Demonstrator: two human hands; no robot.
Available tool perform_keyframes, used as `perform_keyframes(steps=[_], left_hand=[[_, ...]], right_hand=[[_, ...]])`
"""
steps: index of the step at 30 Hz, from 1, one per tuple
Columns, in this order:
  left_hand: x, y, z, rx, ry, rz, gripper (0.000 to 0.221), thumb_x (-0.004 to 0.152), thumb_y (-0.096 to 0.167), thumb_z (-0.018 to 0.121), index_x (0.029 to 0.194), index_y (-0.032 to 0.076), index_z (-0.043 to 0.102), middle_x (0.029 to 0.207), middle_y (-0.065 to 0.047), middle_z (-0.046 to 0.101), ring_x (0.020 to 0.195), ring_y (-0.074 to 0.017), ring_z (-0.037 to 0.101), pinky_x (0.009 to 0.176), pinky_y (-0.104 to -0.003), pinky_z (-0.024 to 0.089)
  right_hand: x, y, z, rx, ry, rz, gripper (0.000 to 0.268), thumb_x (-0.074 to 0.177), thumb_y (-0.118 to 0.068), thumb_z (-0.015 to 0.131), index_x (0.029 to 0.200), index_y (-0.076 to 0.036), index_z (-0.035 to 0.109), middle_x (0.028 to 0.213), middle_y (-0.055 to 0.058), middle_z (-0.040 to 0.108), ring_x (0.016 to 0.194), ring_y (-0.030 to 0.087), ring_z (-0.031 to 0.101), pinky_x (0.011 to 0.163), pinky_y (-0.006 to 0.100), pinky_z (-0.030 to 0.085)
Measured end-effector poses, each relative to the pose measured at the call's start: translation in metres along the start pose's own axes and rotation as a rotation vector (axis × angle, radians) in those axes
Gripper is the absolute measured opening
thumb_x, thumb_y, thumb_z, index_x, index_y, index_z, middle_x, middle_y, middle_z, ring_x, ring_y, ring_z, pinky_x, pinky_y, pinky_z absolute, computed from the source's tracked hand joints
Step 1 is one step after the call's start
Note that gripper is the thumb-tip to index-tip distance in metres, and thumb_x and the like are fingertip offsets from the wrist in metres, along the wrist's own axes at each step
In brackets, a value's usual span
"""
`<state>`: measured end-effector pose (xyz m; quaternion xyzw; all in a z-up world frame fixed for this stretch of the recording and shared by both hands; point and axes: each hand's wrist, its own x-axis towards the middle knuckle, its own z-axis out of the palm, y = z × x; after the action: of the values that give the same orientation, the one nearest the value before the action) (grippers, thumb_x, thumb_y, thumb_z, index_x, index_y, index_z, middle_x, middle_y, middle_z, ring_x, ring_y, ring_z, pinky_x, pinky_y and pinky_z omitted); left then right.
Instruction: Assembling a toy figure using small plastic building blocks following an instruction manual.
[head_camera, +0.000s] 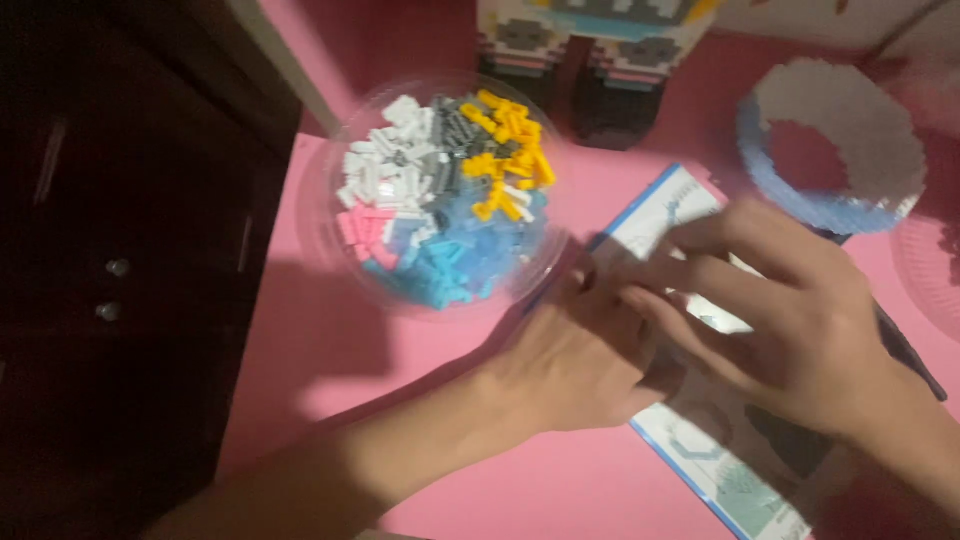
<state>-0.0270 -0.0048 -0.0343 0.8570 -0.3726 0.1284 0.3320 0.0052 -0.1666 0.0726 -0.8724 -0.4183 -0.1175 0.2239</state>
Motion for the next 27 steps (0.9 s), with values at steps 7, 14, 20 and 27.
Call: perform_keyframes(steps=[7,14,20,27], left_hand=[[-0.004,-0.001,-0.002,-0.231,0.026,-0.046,0.031,0.087,0.026,0.064,0.090,-0.004,0.071,0.086,-0.026,0.071,0.069,-0.0477,0.059,0.070,-0.057,0.044],[-0.016,-0.010,0.029,-0.330,-0.270,-0.145,0.038,0.091,0.030,0.058,0.113,0.002,0.072,0.111,-0.018,0.075,0.091,-0.0392,0.070,0.080,-0.050,0.052],[-0.017,-0.014,0.039,-0.262,-0.824,-0.187,0.046,0.102,0.039,0.049,0.129,0.014,0.077,0.133,-0.003,0.077,0.111,-0.0253,0.075,0.090,-0.045,0.061],[-0.006,-0.008,0.010,-0.192,0.022,-0.008,0.044,0.082,0.030,0.065,0.106,-0.006,0.070,0.111,-0.026,0.070,0.106,-0.0440,0.064,0.093,-0.051,0.044]], right_hand=[[0.085,-0.022,0.022,0.031,-0.247,-0.098,0.030,0.077,-0.011,0.085,0.105,-0.003,0.080,0.117,0.010,0.071,0.089,0.028,0.068,0.072,0.040,0.054],[0.110,-0.042,0.036,-0.295,-0.541,0.082,0.026,0.079,-0.029,0.078,0.098,-0.012,0.081,0.109,0.004,0.076,0.084,0.033,0.073,0.075,0.049,0.059],[0.121,-0.044,0.037,-0.300,-0.614,0.145,0.033,0.074,-0.029,0.081,0.102,-0.012,0.083,0.114,0.006,0.078,0.081,0.032,0.077,0.075,0.046,0.062],[0.127,-0.040,0.026,-0.255,-0.662,0.300,0.035,0.072,-0.041,0.092,0.097,-0.018,0.085,0.099,-0.003,0.083,0.076,0.023,0.078,0.075,0.039,0.061]])
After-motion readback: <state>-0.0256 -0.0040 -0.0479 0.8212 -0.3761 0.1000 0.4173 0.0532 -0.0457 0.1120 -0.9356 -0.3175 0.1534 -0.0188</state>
